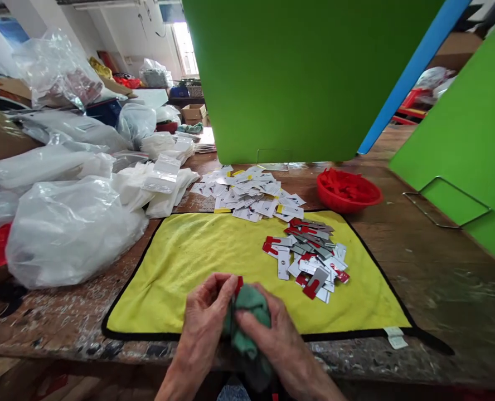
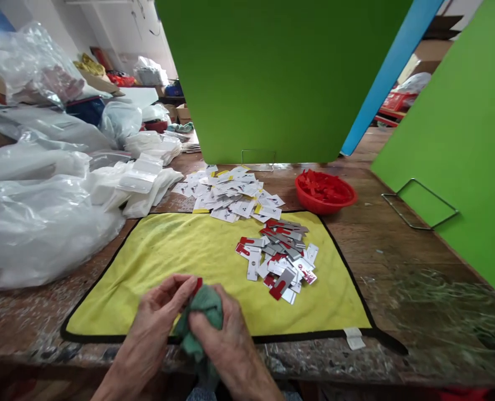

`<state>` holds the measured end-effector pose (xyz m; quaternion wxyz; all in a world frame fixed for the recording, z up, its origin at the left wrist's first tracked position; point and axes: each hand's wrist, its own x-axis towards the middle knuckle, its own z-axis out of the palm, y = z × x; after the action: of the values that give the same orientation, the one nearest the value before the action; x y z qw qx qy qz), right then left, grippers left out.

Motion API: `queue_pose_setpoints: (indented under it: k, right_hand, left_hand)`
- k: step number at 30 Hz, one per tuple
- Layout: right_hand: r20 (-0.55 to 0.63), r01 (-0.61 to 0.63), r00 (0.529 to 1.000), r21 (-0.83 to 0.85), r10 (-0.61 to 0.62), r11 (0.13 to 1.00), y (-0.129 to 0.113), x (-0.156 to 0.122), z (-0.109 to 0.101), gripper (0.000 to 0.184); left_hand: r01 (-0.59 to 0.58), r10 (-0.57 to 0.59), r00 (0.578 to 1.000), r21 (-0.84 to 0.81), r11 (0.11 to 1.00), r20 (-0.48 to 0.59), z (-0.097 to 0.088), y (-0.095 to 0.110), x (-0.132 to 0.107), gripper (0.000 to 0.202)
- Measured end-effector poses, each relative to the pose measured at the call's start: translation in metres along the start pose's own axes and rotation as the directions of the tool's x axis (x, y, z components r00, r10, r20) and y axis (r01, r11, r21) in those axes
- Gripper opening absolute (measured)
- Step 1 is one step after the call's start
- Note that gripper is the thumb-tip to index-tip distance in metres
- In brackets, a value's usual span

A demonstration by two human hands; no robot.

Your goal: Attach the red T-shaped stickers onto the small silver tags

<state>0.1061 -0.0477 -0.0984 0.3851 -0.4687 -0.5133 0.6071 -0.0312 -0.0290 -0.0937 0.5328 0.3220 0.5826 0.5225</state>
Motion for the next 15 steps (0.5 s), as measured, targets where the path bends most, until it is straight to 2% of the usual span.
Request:
queue_pose_setpoints:
  k: [2, 4, 6, 7, 9, 10, 11, 13, 15]
  right_hand:
    - [0.035, -0.059, 0.998, 0.01, 0.059, 0.998, 0.002, -0.006, 0.0, 0.014]
    - [-0.045, -0.1, 0.994, -0.009, 0.099, 0.995, 0.007, -0.017, -0.01, 0.015]
    - [-0.184, -0.119, 0.976, -0.027, 0.113, 0.992, 0.012, -0.027, -0.023, 0.021]
    - [-0.228, -0.13, 0.966, -0.029, 0.12, 0.991, 0.013, -0.03, -0.03, 0.023]
    - [-0.261, -0.154, 0.955, -0.028, 0.141, 0.988, 0.015, -0.033, -0.04, 0.026]
    - [-0.264, -0.16, 0.953, -0.025, 0.148, 0.987, 0.015, -0.033, -0.043, 0.027]
    - [-0.268, -0.166, 0.951, -0.019, 0.155, 0.986, 0.016, -0.033, -0.045, 0.028]
    - [-0.285, -0.194, 0.94, 0.003, 0.186, 0.981, 0.018, -0.034, -0.047, 0.033]
    - [-0.291, -0.236, 0.927, 0.04, 0.237, 0.971, 0.02, -0.035, -0.048, 0.041]
  left_hand:
    - [-0.04, 0.041, 0.999, 0.114, 0.993, -0.01, -0.011, 0.003, 0.011, 0.045]
    - [-0.068, 0.061, 0.997, 0.282, 0.957, 0.037, -0.024, 0.008, 0.029, 0.049]
    - [-0.19, 0.176, 0.981, 0.522, 0.832, 0.076, -0.031, 0.013, 0.049, 0.051]
    - [-0.291, 0.273, 0.953, 0.636, 0.715, 0.129, -0.029, 0.015, 0.059, 0.047]
    - [-0.508, 0.41, 0.848, 0.736, 0.448, 0.336, -0.013, 0.017, 0.077, 0.03]
    - [-0.609, 0.409, 0.782, 0.712, 0.348, 0.47, 0.0, 0.016, 0.084, 0.023]
    - [-0.68, 0.371, 0.73, 0.662, 0.315, 0.574, 0.014, 0.015, 0.09, 0.017]
    - [-0.751, 0.304, 0.659, 0.583, 0.309, 0.688, 0.041, 0.009, 0.1, 0.008]
    - [-0.769, 0.27, 0.633, 0.551, 0.324, 0.725, 0.06, 0.003, 0.105, 0.009]
